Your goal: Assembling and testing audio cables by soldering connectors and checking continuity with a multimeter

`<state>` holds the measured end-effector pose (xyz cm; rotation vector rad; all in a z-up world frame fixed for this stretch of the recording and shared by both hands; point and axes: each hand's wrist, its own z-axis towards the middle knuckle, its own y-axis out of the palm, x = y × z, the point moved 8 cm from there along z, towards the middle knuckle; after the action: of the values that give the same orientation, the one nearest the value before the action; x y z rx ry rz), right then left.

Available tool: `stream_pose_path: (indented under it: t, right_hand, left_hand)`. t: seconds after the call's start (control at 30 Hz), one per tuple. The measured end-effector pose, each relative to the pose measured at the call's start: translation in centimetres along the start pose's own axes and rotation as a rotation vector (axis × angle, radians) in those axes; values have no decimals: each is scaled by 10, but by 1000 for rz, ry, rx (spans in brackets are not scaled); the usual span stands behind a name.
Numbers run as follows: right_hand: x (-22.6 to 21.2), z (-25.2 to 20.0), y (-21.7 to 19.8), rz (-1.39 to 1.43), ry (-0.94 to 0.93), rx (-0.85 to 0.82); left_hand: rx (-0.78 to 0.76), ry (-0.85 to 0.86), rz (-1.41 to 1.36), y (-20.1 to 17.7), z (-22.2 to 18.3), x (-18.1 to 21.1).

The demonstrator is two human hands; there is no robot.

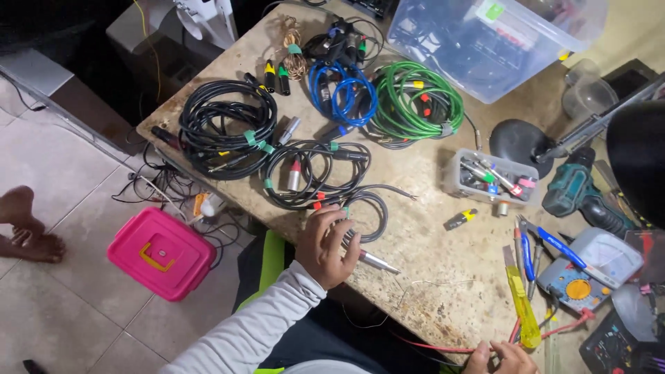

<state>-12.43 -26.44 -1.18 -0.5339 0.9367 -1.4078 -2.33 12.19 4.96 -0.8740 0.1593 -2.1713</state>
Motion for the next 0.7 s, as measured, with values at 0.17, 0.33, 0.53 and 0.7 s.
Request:
stream_pose_path:
  t: [0.17, 0.33, 0.53, 0.7]
  right_hand:
    - [4, 3, 5, -9, 31, -46]
    - [-31, 11, -18, -57, -185, 180]
    - [-22, 19, -12, -35, -137, 42]
    - [-29, 25, -17, -51, -100, 43]
  left_hand:
    - [9, 35, 24, -7, 9, 8]
    - [-28, 50, 6, -3, 10, 8]
    - [-34, 108, 45, 3, 8, 11]
    - [-54, 143, 53, 8, 1, 10]
